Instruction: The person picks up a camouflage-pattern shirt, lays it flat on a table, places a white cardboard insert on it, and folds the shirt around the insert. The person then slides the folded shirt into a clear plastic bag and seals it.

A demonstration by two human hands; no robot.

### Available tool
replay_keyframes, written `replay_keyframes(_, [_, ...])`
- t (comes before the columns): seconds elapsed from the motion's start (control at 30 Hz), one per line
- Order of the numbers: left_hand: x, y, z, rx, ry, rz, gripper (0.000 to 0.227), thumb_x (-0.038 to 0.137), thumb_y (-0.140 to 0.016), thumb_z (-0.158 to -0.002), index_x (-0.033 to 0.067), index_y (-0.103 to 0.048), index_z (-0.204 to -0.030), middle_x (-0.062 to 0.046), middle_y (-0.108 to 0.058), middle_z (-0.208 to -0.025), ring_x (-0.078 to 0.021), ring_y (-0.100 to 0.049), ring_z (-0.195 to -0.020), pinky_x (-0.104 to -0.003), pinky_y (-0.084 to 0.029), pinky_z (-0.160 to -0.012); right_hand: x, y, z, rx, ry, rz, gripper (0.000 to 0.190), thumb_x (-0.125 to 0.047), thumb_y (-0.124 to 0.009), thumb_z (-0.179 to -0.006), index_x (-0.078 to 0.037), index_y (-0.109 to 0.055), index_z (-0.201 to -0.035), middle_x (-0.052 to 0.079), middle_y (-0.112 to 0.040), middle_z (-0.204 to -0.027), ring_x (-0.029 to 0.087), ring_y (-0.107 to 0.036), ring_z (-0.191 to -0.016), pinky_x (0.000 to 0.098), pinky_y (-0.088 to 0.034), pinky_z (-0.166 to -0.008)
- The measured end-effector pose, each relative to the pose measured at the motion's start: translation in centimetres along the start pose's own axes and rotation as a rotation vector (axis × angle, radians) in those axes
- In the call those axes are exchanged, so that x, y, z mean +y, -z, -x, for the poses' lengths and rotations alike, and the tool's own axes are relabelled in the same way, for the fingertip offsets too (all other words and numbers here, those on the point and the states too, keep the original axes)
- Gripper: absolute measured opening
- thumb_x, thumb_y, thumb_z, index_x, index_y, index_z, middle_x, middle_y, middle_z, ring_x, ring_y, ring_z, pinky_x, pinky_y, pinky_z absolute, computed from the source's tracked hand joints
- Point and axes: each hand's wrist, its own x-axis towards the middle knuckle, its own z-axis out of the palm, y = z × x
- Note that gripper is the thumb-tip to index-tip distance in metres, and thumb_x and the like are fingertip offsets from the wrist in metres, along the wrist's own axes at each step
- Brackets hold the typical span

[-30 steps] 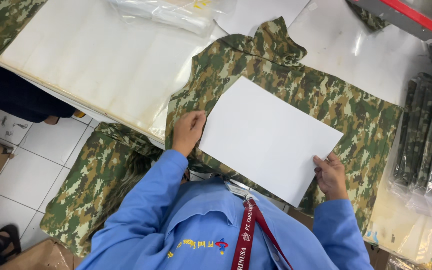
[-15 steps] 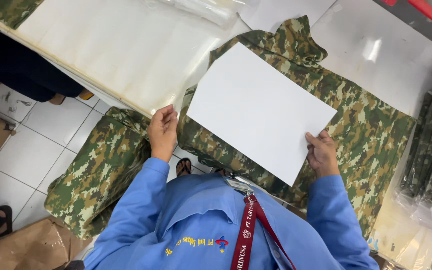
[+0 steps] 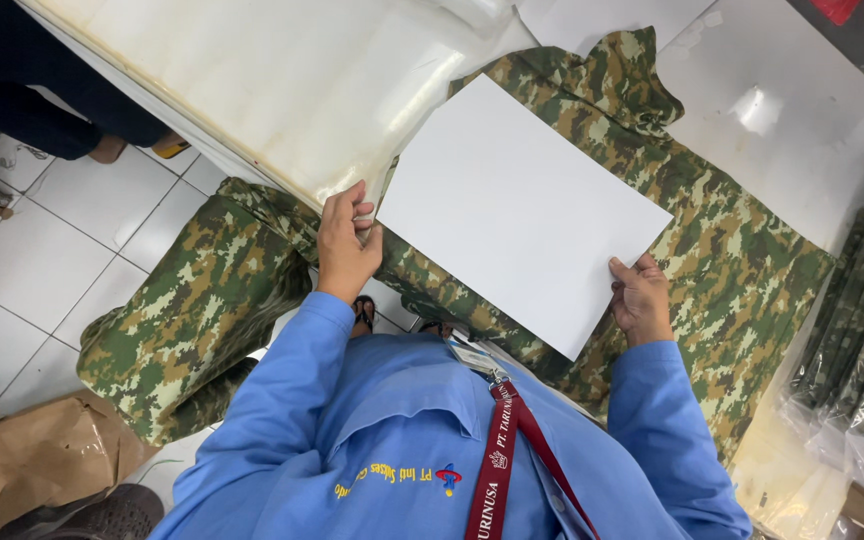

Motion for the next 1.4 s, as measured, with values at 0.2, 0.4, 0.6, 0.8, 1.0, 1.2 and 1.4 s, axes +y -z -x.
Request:
replay_keyframes(0.2, [0.1,0.1,-0.1,0.001,-0.019,0.005,0.053,-0.009,-0.056,-0.072,-0.0021,-0.038,-0.121,-0.016,-0.04,-0.108,-0.0265,-0.054,-0.096,-0.024,-0.052,-0.074,0.1,-0.2,-0.1,0.01,-0.001,-0.001,0.027,0.001,-0.063,-0.073,-0.009,-0.057,-0.097,0.01,-0.063,-0.081,0.018,-0.063,-0.064,0.0252,-0.054,-0.063])
replay_keyframes(0.4, [0.7,0.0,-0.4,0.011,0.059,0.05,0.052,-0.003,-0.056,-0.076,-0.0014,-0.034,-0.123,-0.018,-0.038,-0.111,-0.0263,-0.052,-0.097,-0.026,-0.051,-0.077,-0.3,-0.6,0.2,0.03,-0.003,-0.014,0.025,0.0,-0.064,-0.072,-0.009,-0.057,-0.094,0.006,-0.062,-0.073,0.015,-0.06,-0.054,0.0204,-0.052,-0.056])
replay_keyframes(0.6, [8.2,-1.2,-1.8,-0.084,-0.132,-0.247,0.045,0.005,-0.056,-0.079,0.0037,-0.038,-0.121,-0.017,-0.029,-0.122,-0.0371,-0.036,-0.113,-0.045,-0.044,-0.088,-0.8,-1.3,0.6,0.037,-0.018,-0.024,0.022,0.0,-0.064,-0.072,-0.011,-0.056,-0.09,0.004,-0.062,-0.068,0.011,-0.054,-0.047,0.0164,-0.049,-0.05])
replay_keyframes(0.8, [9.3,-7.8,-4.8,-0.31,-0.324,-0.507,0.036,0.014,-0.054,-0.078,0.0049,-0.048,-0.112,-0.017,-0.033,-0.123,-0.0358,-0.027,-0.122,-0.047,-0.032,-0.095,-2.0,-2.1,1.4,0.05,-0.027,0.008,0.023,0.0,-0.064,-0.071,-0.008,-0.056,-0.092,0.006,-0.063,-0.072,0.011,-0.056,-0.051,0.0141,-0.044,-0.048])
replay_keyframes(1.0, [7.3,-12.3,-7.5,-0.376,-0.254,-0.808,0.041,0.026,-0.055,-0.078,0.0064,-0.048,-0.114,-0.014,-0.039,-0.113,-0.029,-0.034,-0.114,-0.043,-0.03,-0.092,-2.4,-2.6,1.3,0.065,-0.04,0.014,0.024,-0.003,-0.065,-0.071,-0.005,-0.057,-0.093,0.007,-0.064,-0.075,0.013,-0.058,-0.056,0.0163,-0.043,-0.047])
replay_keyframes(1.2, [6.6,-12.6,-7.2,-0.328,-0.359,-0.916,0.038,0.032,-0.045,-0.085,0.0097,-0.044,-0.116,-0.013,-0.034,-0.118,-0.027,-0.028,-0.115,-0.041,-0.022,-0.093,-3.0,-0.2,-0.9,0.055,-0.027,0.322,0.028,-0.011,-0.059,-0.079,0.006,-0.048,-0.098,0.017,-0.054,-0.066,0.024,-0.057,-0.043,0.0311,-0.052,-0.036])
replay_keyframes(1.4, [8.8,-12.3,-7.7,-0.449,-0.269,-0.899,0.042,0.032,-0.04,-0.087,0.0061,-0.039,-0.119,-0.022,-0.022,-0.137,-0.0333,-0.01,-0.131,-0.05,0.0,-0.102,-9.0,-2.6,-5.4,0.172,0.599,0.698,0.024,-0.014,-0.062,-0.082,0.0,-0.053,-0.099,0.012,-0.056,-0.086,0.027,-0.06,-0.083,0.033,-0.051,-0.067])
